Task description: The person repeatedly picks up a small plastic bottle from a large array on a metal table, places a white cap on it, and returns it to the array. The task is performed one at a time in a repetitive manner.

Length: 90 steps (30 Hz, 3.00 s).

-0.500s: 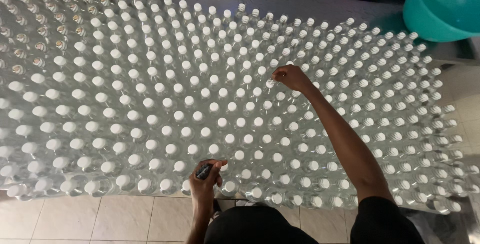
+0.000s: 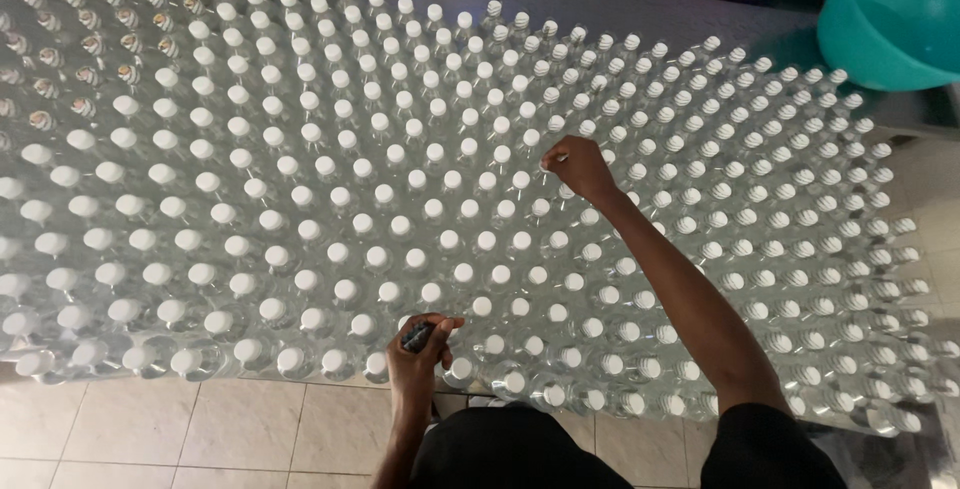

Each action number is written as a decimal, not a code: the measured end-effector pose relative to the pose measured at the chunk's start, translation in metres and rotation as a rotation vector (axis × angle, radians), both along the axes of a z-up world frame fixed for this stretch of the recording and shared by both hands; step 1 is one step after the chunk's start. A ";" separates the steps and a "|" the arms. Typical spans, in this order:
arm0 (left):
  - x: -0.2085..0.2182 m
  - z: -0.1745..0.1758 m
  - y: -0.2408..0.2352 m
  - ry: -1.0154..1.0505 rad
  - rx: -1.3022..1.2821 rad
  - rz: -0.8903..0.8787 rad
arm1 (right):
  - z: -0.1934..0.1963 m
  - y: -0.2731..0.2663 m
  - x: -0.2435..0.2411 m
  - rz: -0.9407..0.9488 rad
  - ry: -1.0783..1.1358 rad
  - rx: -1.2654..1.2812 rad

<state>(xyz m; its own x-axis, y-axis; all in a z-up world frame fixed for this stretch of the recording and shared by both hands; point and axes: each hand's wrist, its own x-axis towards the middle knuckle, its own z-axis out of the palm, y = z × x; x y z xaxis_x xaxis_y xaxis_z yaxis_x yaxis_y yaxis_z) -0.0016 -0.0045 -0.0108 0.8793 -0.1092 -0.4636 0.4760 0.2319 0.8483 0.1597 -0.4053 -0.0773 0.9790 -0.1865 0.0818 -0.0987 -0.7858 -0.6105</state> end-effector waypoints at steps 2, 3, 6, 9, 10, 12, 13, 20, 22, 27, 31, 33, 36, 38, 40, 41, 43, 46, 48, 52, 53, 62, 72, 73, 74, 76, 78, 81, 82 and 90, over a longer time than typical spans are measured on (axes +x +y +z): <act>0.000 -0.004 0.001 -0.015 0.008 -0.006 | -0.001 0.002 -0.001 -0.002 -0.025 -0.033; 0.000 -0.006 0.001 -0.031 0.015 -0.014 | -0.001 0.003 -0.001 -0.005 -0.051 -0.066; 0.000 -0.004 0.001 -0.037 0.025 -0.023 | 0.005 0.005 -0.005 0.000 0.012 -0.082; -0.001 0.002 0.001 0.021 -0.002 -0.014 | 0.009 0.008 -0.015 0.113 -0.012 -0.126; -0.001 0.002 0.001 0.022 -0.002 -0.012 | 0.011 0.010 -0.017 0.116 -0.012 -0.126; -0.001 0.002 0.001 0.020 -0.002 -0.018 | 0.015 0.014 -0.019 0.157 -0.001 -0.191; -0.001 -0.003 0.001 0.019 -0.002 -0.015 | 0.012 0.012 -0.017 0.160 -0.003 -0.192; -0.001 0.001 0.002 0.018 -0.008 -0.029 | 0.015 0.011 -0.010 0.224 0.141 -0.249; -0.002 0.005 0.003 0.014 -0.021 -0.024 | 0.012 0.007 -0.007 0.219 0.190 -0.226; 0.000 -0.011 0.006 0.028 -0.076 -0.024 | 0.004 0.001 -0.001 0.201 0.211 -0.235; -0.002 -0.016 0.008 0.066 -0.122 -0.004 | -0.004 -0.009 0.001 0.245 0.183 -0.232; -0.001 -0.023 0.010 0.086 -0.148 -0.011 | 0.001 -0.006 -0.001 0.235 0.187 -0.198; 0.001 -0.039 0.010 0.065 -0.245 -0.009 | 0.042 0.026 -0.014 0.178 0.266 -0.334; 0.000 -0.038 0.010 0.047 -0.255 0.001 | 0.043 0.034 -0.022 0.201 0.154 -0.441; 0.001 -0.042 0.009 0.024 -0.265 0.007 | 0.067 0.067 -0.041 0.218 0.033 -0.546; 0.001 -0.047 0.009 0.049 -0.368 0.033 | 0.091 0.094 -0.057 0.198 0.025 -0.367; 0.002 -0.040 0.010 0.074 -0.469 0.063 | 0.115 0.142 -0.090 0.181 0.021 -0.186; 0.006 -0.023 0.010 0.145 -0.528 0.057 | 0.098 0.198 -0.133 0.239 0.030 0.182; 0.010 -0.039 0.008 0.181 -0.544 0.088 | 0.062 0.222 -0.151 0.376 -0.124 0.136; 0.008 -0.041 0.005 0.196 -0.512 0.118 | 0.068 0.265 -0.169 0.245 -0.084 -0.003; 0.007 -0.038 0.005 0.193 -0.490 0.114 | 0.065 0.269 -0.171 0.203 -0.063 0.018; 0.001 -0.022 0.008 0.180 -0.441 0.078 | 0.079 0.276 -0.175 0.075 -0.049 0.433; -0.007 -0.028 0.032 0.125 -0.329 0.034 | 0.076 0.279 -0.185 -0.026 0.055 0.769; -0.007 -0.046 0.035 0.125 -0.330 0.028 | 0.082 0.282 -0.184 -0.032 0.052 0.768; -0.007 -0.064 0.036 0.071 -0.333 0.020 | 0.089 0.283 -0.186 0.024 0.081 0.741; -0.010 -0.071 0.042 0.020 -0.341 0.000 | 0.100 0.288 -0.188 0.067 0.107 0.710; -0.013 -0.051 0.052 -0.089 -0.306 -0.097 | 0.108 0.293 -0.190 0.142 0.223 0.576; -0.023 -0.067 0.062 -0.126 -0.378 -0.156 | 0.104 0.305 -0.195 0.041 0.290 0.721; -0.025 -0.069 0.065 -0.122 -0.381 -0.164 | 0.102 0.308 -0.196 0.032 0.290 0.721; -0.029 -0.057 0.092 -0.039 -0.408 -0.243 | 0.105 0.325 -0.202 -0.126 0.249 0.784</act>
